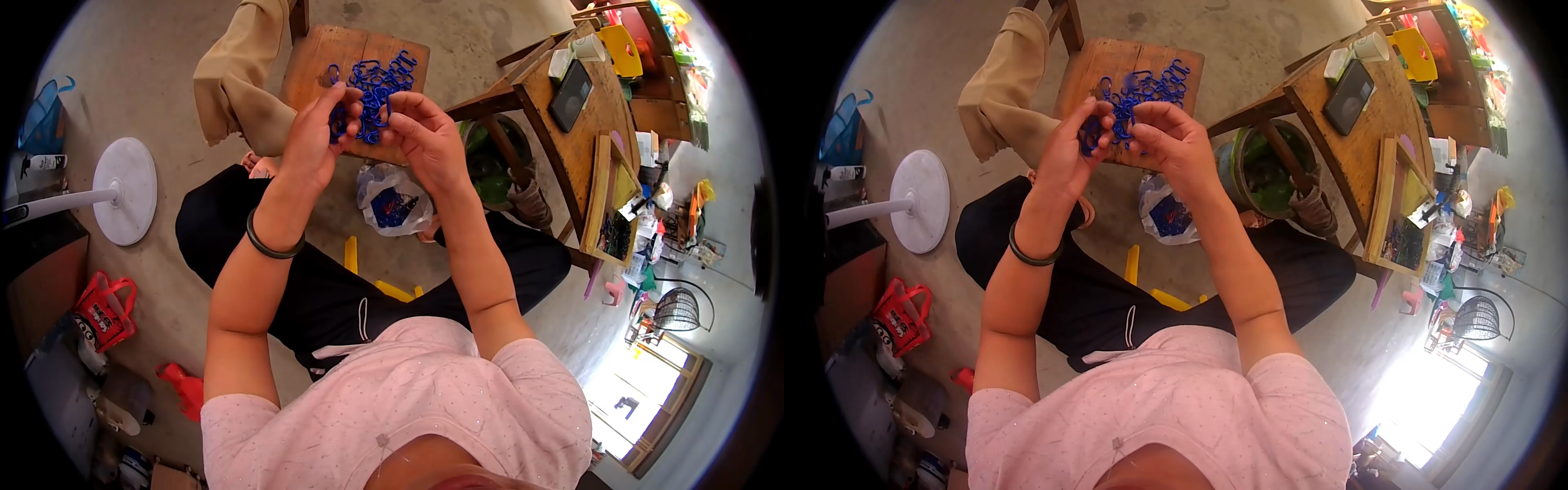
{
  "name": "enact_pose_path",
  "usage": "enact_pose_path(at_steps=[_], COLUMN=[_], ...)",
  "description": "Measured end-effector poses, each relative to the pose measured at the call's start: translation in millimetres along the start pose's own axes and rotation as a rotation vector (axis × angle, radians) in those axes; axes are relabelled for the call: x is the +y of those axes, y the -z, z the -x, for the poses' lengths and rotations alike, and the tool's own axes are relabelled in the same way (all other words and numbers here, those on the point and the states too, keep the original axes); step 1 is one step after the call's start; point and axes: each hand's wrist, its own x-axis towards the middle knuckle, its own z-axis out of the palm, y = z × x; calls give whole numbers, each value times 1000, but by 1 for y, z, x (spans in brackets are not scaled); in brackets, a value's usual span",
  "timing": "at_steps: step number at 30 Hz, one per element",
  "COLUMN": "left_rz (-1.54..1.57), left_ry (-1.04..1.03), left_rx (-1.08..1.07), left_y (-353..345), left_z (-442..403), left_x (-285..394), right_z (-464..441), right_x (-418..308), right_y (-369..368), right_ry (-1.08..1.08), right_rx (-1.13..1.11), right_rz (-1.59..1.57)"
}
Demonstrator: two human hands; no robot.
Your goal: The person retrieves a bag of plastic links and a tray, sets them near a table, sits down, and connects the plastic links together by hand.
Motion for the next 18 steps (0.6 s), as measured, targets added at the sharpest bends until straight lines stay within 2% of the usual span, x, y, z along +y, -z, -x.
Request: enact_pose_path(at_steps=[6, 12, 13, 16, 18], left_rz=[-36, 82, 107, 175, 211], left_ry=[19, 132, 139, 136, 119], left_rx=[-12, 86, 69, -2, -82], left_y=[-2, -8, -7, -1, 4], left_z=[1, -2, -2, -5, -4], left_x=[-1, -3, -4, -3, -1], right_z=[3, 4, 6, 7, 12], right_x=[-2, 9, 11, 16, 15], right_y=[-2, -21, -28, -26, -20], right_ry=[-27, 73, 171, 289, 252], right_rx=[18, 74, 101, 137, 268], right_rz=[-8, 287, 349, 410, 418])
